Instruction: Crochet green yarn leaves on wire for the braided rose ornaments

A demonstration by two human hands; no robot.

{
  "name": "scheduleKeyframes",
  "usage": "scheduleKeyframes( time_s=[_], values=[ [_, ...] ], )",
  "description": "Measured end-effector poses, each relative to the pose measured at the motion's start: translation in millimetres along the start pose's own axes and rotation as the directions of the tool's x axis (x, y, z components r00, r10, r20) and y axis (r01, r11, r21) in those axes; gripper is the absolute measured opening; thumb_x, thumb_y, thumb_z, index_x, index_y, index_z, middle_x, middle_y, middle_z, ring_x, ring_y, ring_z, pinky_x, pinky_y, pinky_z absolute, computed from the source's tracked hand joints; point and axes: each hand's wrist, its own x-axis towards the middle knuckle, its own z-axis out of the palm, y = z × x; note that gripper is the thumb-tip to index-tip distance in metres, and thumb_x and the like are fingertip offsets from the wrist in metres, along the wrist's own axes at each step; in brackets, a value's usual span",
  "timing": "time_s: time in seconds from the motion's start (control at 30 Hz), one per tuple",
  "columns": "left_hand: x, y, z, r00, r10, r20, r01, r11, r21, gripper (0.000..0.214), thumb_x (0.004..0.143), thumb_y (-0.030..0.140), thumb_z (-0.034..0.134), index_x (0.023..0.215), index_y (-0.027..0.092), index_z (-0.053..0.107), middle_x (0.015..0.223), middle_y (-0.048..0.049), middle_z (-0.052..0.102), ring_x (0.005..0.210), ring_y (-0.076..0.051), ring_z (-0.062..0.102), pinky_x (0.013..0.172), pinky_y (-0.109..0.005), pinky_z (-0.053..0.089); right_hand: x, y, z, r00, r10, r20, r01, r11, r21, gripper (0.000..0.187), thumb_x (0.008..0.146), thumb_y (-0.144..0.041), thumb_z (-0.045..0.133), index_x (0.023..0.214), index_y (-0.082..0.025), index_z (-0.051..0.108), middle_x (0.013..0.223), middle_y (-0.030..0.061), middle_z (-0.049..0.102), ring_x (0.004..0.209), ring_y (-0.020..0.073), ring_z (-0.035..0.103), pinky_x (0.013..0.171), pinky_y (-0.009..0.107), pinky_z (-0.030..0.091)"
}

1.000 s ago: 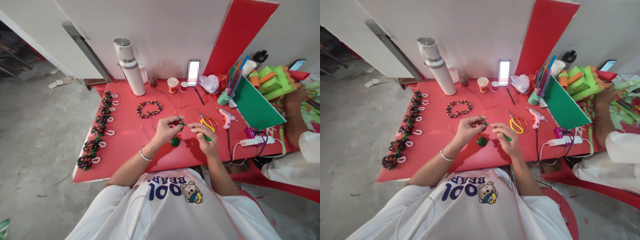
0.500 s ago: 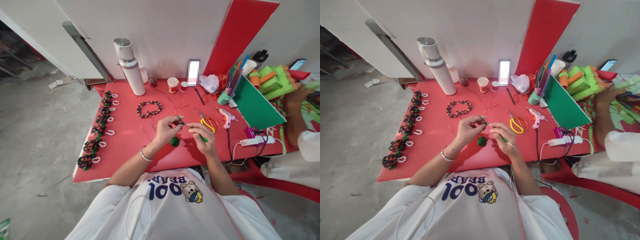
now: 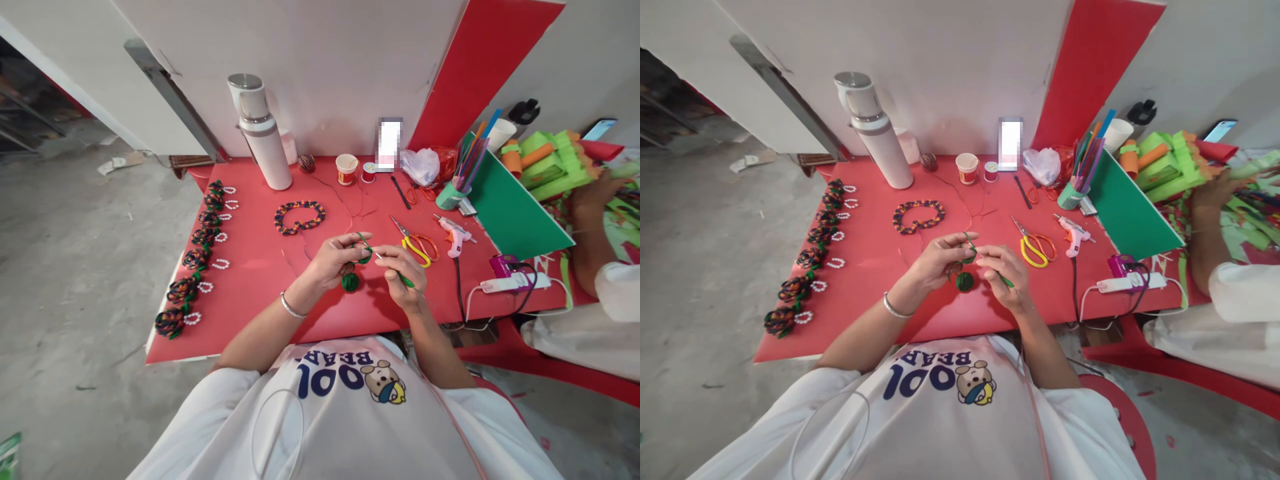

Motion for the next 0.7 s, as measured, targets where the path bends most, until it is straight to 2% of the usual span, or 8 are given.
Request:
scheduleKeyframes(
  time_s=[0.13,0.2,0.27,0.43,0.53,0.6,0.63,0.7],
  values=[
    [2.1,-5.8,5.5,0.992,0.117,-0.044,-0.117,0.993,0.004,0.050,0.053,0.022,0.093,0.099,0.013,0.077,0.069,0.0012,0.067,0.058,-0.007,0.058,0.054,-0.020,0.042,-2.6,2.5,9.6,0.997,-0.027,-0.072,0.023,0.998,-0.060,0.023,0.102,-0.039,0.054,0.113,-0.031,0.073,0.117,0.0072,0.075,0.104,0.0236,0.072,0.089,0.045,0.061],
    [3.4,-8.9,8.1,0.972,0.218,-0.088,-0.215,0.976,0.041,0.050,0.053,0.024,0.093,0.099,0.012,0.077,0.067,0.0017,0.067,0.059,-0.007,0.057,0.057,-0.021,0.044,-4.9,4.0,14.3,0.995,-0.013,-0.095,0.004,0.996,-0.094,0.024,0.102,-0.041,0.055,0.113,-0.031,0.073,0.116,0.0075,0.075,0.105,0.0242,0.072,0.091,0.046,0.061],
    [4.2,-10.5,8.3,0.957,0.270,-0.107,-0.264,0.962,0.072,0.051,0.054,0.025,0.093,0.102,0.013,0.077,0.067,0.0019,0.067,0.060,-0.008,0.058,0.058,-0.021,0.045,-6.5,5.3,17.1,0.995,-0.004,-0.099,-0.007,0.994,-0.106,0.025,0.101,-0.042,0.055,0.114,-0.031,0.073,0.116,0.0074,0.075,0.107,0.0245,0.072,0.092,0.046,0.061],
    [5.9,-11.4,0.3,0.992,0.125,-0.034,-0.124,0.992,0.026,0.053,0.055,0.023,0.092,0.104,0.012,0.077,0.069,0.0017,0.066,0.058,-0.007,0.057,0.055,-0.020,0.042,-3.1,6.1,13.2,0.996,-0.058,-0.068,0.054,0.997,-0.063,0.023,0.102,-0.039,0.055,0.114,-0.032,0.073,0.120,0.0064,0.074,0.105,0.0236,0.072,0.087,0.045,0.062],
    [7.8,-14.8,-1.7,0.969,0.231,-0.084,-0.220,0.968,0.125,0.051,0.058,0.018,0.088,0.108,0.011,0.076,0.068,0.0035,0.064,0.061,-0.007,0.058,0.059,-0.020,0.044,0.3,6.2,11.2,1.000,-0.029,0.009,0.029,0.997,-0.065,0.022,0.102,-0.035,0.055,0.114,-0.032,0.073,0.117,0.0062,0.075,0.104,0.0224,0.073,0.089,0.043,0.062],
    [8.8,-16.7,0.0,0.944,0.308,-0.118,-0.286,0.943,0.167,0.052,0.060,0.017,0.086,0.111,0.011,0.075,0.069,0.0033,0.066,0.063,-0.007,0.060,0.062,-0.020,0.046,-0.1,6.6,14.2,0.999,-0.048,0.003,0.048,0.990,-0.132,0.022,0.102,-0.035,0.056,0.116,-0.033,0.072,0.118,0.0066,0.075,0.103,0.0223,0.073,0.088,0.042,0.063],
    [8.9,-16.9,1.3,0.946,0.303,-0.115,-0.286,0.948,0.143,0.053,0.061,0.017,0.086,0.112,0.011,0.075,0.070,0.0026,0.067,0.064,-0.008,0.061,0.063,-0.020,0.046,-1.1,6.9,17.0,0.997,-0.080,-0.022,0.075,0.981,-0.176,0.022,0.101,-0.035,0.057,0.118,-0.033,0.072,0.120,0.0070,0.074,0.104,0.0225,0.072,0.086,0.041,0.063],
    [8.3,-15.2,3.5,0.973,0.220,-0.074,-0.218,0.975,0.034,0.054,0.059,0.019,0.087,0.112,0.012,0.075,0.072,0.0010,0.070,0.063,-0.009,0.062,0.061,-0.021,0.046,-4.0,7.5,23.3,0.985,-0.151,-0.081,0.128,0.961,-0.245,0.025,0.100,-0.033,0.060,0.123,-0.034,0.070,0.124,0.0081,0.072,0.107,0.0231,0.072,0.085,0.040,0.063]
  ],
)
